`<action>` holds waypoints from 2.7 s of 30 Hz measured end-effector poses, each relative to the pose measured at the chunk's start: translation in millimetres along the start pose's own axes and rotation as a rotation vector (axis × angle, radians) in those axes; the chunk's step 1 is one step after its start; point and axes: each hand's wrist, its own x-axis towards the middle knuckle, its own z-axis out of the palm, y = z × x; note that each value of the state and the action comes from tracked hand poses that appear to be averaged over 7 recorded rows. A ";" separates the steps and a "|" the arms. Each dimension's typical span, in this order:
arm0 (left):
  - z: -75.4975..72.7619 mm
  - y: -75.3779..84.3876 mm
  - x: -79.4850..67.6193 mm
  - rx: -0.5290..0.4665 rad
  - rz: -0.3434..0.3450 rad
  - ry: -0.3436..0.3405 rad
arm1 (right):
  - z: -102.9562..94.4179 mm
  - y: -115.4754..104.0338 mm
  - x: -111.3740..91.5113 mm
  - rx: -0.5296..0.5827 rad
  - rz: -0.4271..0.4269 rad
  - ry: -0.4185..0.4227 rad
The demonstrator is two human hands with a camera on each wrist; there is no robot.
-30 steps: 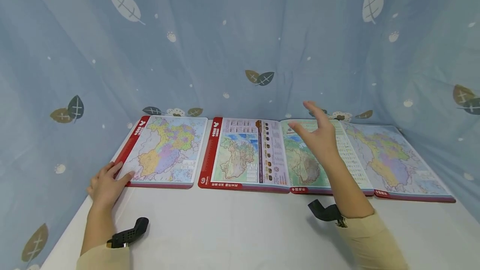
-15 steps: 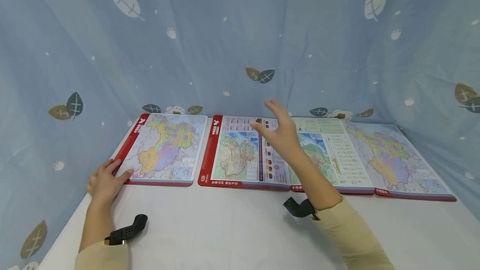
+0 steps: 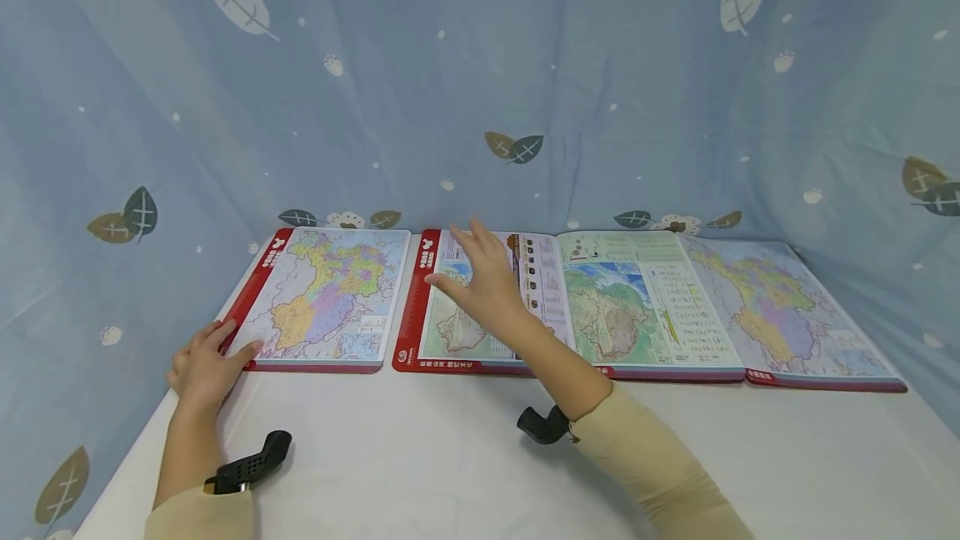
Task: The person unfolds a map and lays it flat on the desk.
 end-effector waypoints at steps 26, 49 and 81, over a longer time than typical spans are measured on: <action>-1.0 2.0 0.1 -0.013 -0.031 -0.008 | 96.9 -25.0 -10.8 -0.143 0.128 -0.397; -0.4 -0.9 2.1 -0.251 -0.145 0.059 | 131.8 -33.7 -9.4 -0.176 0.283 -0.470; -9.8 -10.5 8.8 -0.427 -0.302 -0.018 | 132.1 -28.5 -2.7 0.514 0.625 -0.221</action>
